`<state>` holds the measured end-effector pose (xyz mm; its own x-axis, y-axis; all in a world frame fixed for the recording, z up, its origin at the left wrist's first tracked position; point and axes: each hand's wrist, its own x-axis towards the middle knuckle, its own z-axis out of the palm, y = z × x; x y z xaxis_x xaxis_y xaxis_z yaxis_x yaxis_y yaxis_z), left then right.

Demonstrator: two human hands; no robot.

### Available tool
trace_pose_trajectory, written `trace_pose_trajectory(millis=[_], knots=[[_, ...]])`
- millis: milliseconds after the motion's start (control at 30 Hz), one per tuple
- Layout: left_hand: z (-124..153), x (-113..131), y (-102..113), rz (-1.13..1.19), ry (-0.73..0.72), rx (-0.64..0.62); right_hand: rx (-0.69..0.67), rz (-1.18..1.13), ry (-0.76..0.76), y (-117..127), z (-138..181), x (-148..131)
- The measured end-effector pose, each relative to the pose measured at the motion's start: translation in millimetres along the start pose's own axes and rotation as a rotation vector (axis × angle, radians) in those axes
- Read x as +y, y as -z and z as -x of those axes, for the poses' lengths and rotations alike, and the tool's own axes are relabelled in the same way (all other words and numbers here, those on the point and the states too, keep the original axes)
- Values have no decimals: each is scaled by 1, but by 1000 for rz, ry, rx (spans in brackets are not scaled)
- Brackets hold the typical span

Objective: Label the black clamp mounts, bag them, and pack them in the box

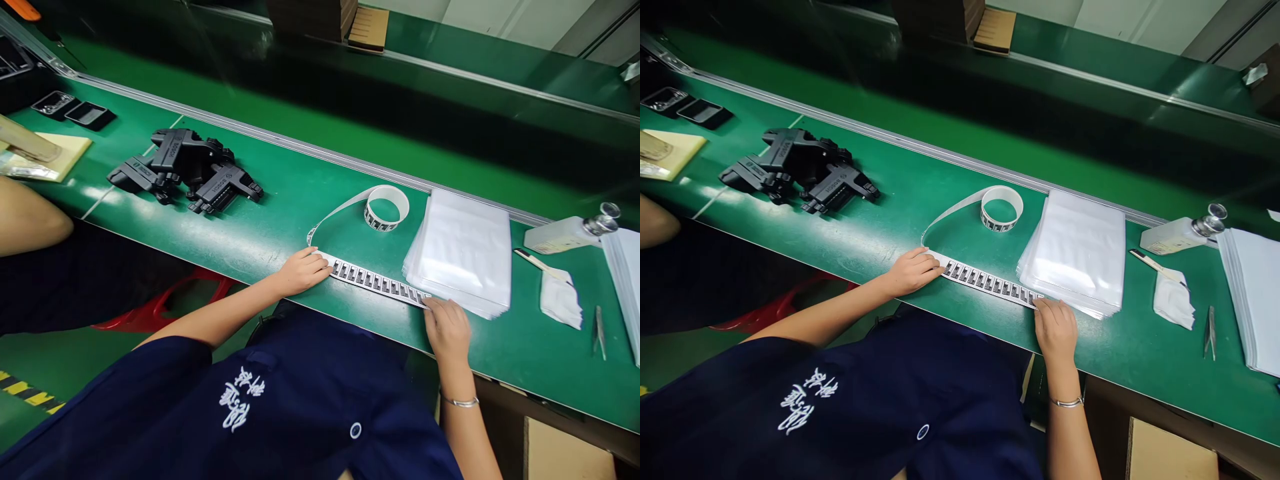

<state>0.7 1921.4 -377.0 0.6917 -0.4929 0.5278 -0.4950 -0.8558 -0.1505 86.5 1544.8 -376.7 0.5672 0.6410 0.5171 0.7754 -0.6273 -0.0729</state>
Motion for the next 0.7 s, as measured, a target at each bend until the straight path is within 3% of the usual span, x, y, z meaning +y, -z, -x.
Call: trace_pose_trajectory(millis=[167, 367, 433, 600, 700], knots=[[-1, -1, 1, 76, 39, -63, -14, 4, 10, 2, 0, -2], [-9, -1, 9, 139, 115, -172, -70, -113, -102, 5, 1, 0], [-21, -3, 19, 188, 198, -249, -120, -237, -208, 12, -3, 4], [-65, -15, 45, 492, 405, -463, -256, -500, -660, 36, -26, 20], [-84, -20, 47, 602, 446, -538, -299, -582, -794, 44, -35, 30]])
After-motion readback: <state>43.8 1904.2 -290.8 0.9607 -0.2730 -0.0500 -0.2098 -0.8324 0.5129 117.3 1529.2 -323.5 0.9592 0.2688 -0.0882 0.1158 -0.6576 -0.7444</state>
